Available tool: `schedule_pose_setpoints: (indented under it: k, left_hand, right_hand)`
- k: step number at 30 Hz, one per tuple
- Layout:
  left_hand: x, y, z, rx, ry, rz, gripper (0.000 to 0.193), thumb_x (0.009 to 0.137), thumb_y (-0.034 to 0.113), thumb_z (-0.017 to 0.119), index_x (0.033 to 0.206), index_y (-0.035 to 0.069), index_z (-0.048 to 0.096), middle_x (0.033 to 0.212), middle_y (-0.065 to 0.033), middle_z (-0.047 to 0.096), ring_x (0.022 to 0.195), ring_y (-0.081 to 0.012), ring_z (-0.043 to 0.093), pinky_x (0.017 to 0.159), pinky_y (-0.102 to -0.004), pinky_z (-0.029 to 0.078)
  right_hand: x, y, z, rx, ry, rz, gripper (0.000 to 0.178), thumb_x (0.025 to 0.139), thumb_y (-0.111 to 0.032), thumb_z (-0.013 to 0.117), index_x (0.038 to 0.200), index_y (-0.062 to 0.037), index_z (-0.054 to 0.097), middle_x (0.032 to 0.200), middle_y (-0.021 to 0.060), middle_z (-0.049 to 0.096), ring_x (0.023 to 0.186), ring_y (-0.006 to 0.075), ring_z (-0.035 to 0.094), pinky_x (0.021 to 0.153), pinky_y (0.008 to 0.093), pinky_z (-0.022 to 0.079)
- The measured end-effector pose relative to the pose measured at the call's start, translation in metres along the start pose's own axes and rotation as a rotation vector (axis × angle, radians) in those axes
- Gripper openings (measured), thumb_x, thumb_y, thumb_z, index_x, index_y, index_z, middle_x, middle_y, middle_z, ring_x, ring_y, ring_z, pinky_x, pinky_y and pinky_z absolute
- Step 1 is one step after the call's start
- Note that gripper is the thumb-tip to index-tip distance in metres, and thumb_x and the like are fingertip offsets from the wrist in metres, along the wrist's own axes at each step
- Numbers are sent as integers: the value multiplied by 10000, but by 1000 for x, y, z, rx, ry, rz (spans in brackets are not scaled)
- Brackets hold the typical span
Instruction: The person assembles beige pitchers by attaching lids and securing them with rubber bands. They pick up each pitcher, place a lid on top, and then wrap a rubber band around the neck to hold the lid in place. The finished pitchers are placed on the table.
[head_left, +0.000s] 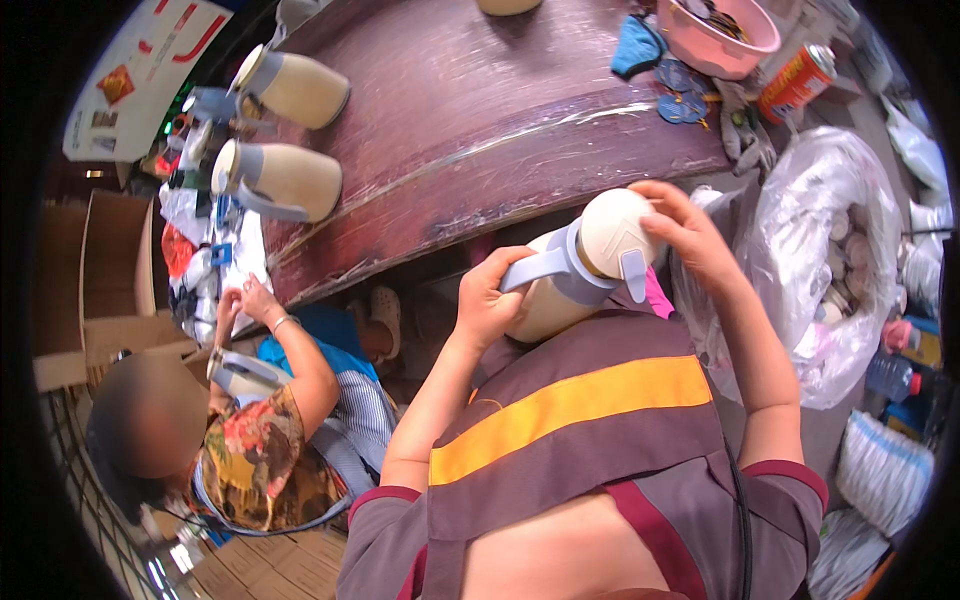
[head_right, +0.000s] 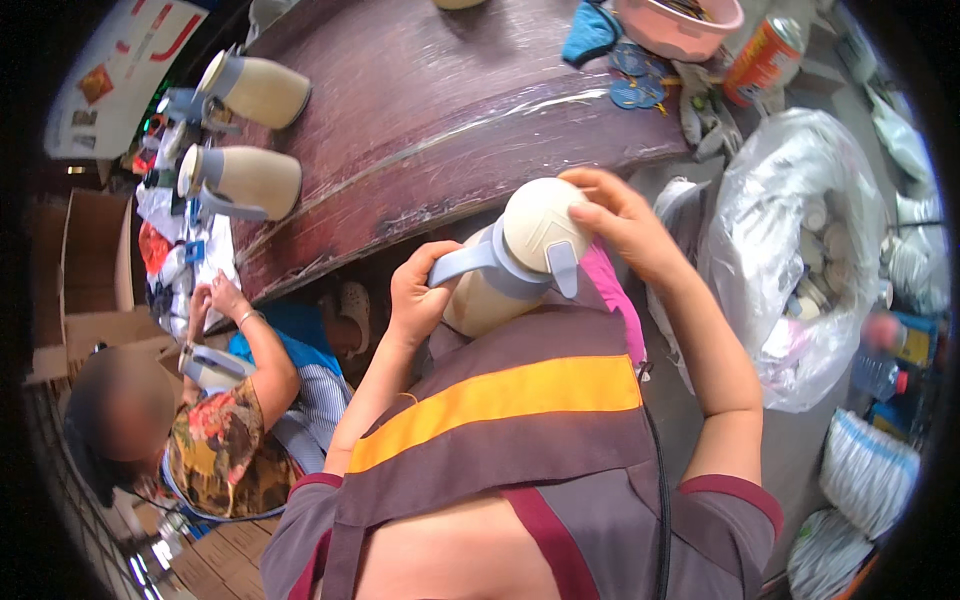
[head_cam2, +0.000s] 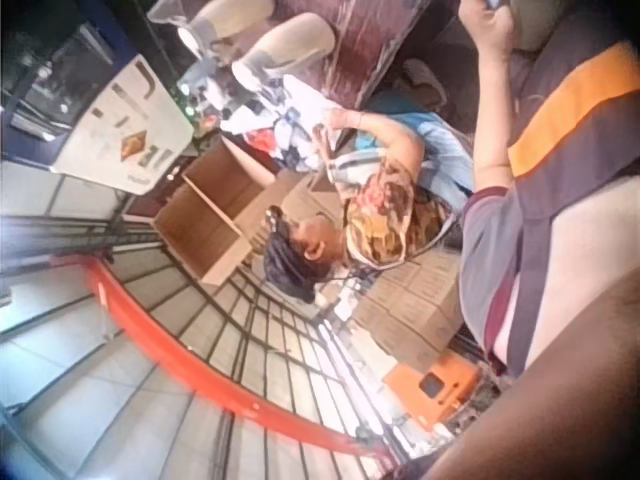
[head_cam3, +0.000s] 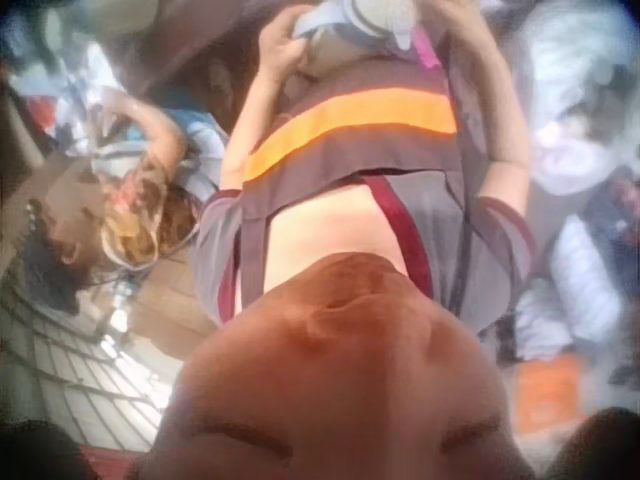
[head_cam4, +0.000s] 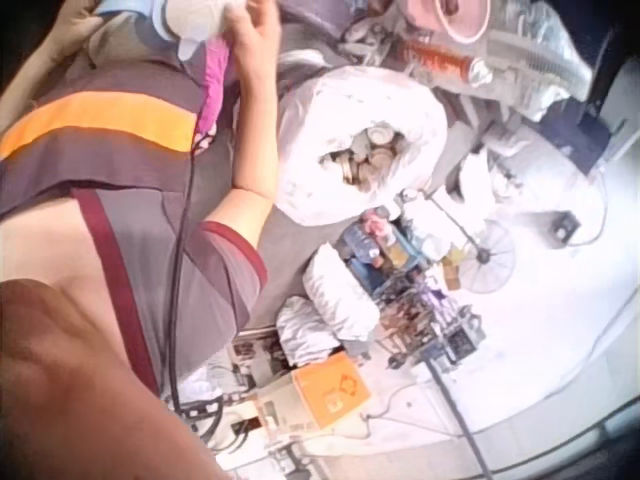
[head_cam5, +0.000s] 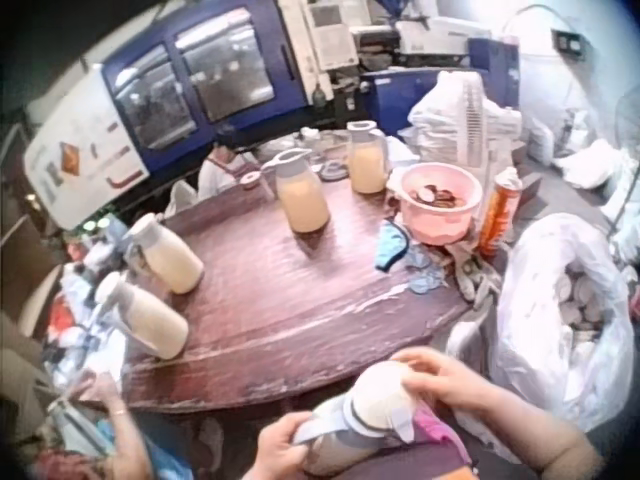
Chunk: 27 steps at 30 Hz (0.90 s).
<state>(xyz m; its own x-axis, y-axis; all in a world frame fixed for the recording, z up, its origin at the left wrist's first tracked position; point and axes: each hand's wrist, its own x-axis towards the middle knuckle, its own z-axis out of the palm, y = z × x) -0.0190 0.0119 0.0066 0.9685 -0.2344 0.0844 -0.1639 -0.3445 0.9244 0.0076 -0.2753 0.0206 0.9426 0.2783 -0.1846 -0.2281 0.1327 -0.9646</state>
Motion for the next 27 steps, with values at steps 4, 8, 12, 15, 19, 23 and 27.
schedule_pose_setpoints:
  k: [4, 8, 12, 15, 19, 23, 27]
  left_hand:
    - [-18, -11, -12, 32, 49, -43, 337, 740, -8, 577, 1065, 61, 634, 836, -79, 657, 763, -140, 636, 701, -249, 479]
    - [-19, -8, -15, 69, 38, -53, 353, 715, 2, 593, 1058, 74, 641, 856, -80, 670, 776, -159, 654, 704, -269, 494]
    - [-9, -11, -25, 32, -42, -129, 332, 725, -21, 583, 1044, 44, 645, 894, -74, 673, 822, -158, 639, 752, -264, 488]
    - [7, -21, -35, 42, -45, -128, 306, 737, -27, 599, 1032, 32, 656, 894, -42, 664, 837, -124, 613, 779, -251, 477]
    - [22, -30, -33, -27, -64, -225, 219, 797, 66, 668, 1016, 56, 665, 791, 11, 585, 751, -76, 536, 692, -224, 434]
    - [32, -50, -16, -153, -41, -233, 181, 837, 133, 682, 1000, 56, 668, 759, 13, 560, 704, -71, 512, 640, -230, 424]
    - [33, -53, -9, -46, 42, -201, 147, 841, 114, 643, 964, 36, 661, 811, -59, 651, 750, -125, 590, 687, -266, 466]
  right_hand:
    - [17, 8, 31, -521, -86, -104, 394, 903, -220, 566, 1243, -21, 555, 1221, 151, 581, 1149, 268, 546, 985, 349, 410]
    - [4, -3, 74, -994, -10, -277, 627, 844, -444, 629, 1341, -94, 472, 1348, 222, 459, 1224, 386, 464, 1024, 445, 370]
    - [5, 4, 82, -1069, -30, -414, 690, 749, -419, 726, 1338, -146, 489, 1332, 251, 443, 1206, 416, 465, 994, 471, 393]
    - [3, 7, 83, -1067, -162, -615, 669, 703, -380, 768, 1305, -209, 534, 1330, 236, 432, 1198, 420, 461, 987, 481, 401]
    - [11, 4, 76, -1022, -396, -804, 636, 669, -334, 782, 1260, -252, 562, 1331, 214, 422, 1192, 403, 463, 976, 475, 420]
    - [12, 2, 80, -978, -600, -988, 665, 591, -256, 774, 1227, -288, 581, 1310, 165, 443, 1172, 376, 487, 962, 464, 446]
    - [22, 2, 71, -908, -644, -950, 589, 641, -309, 763, 1207, -250, 608, 1310, 183, 456, 1147, 396, 502, 965, 483, 436]
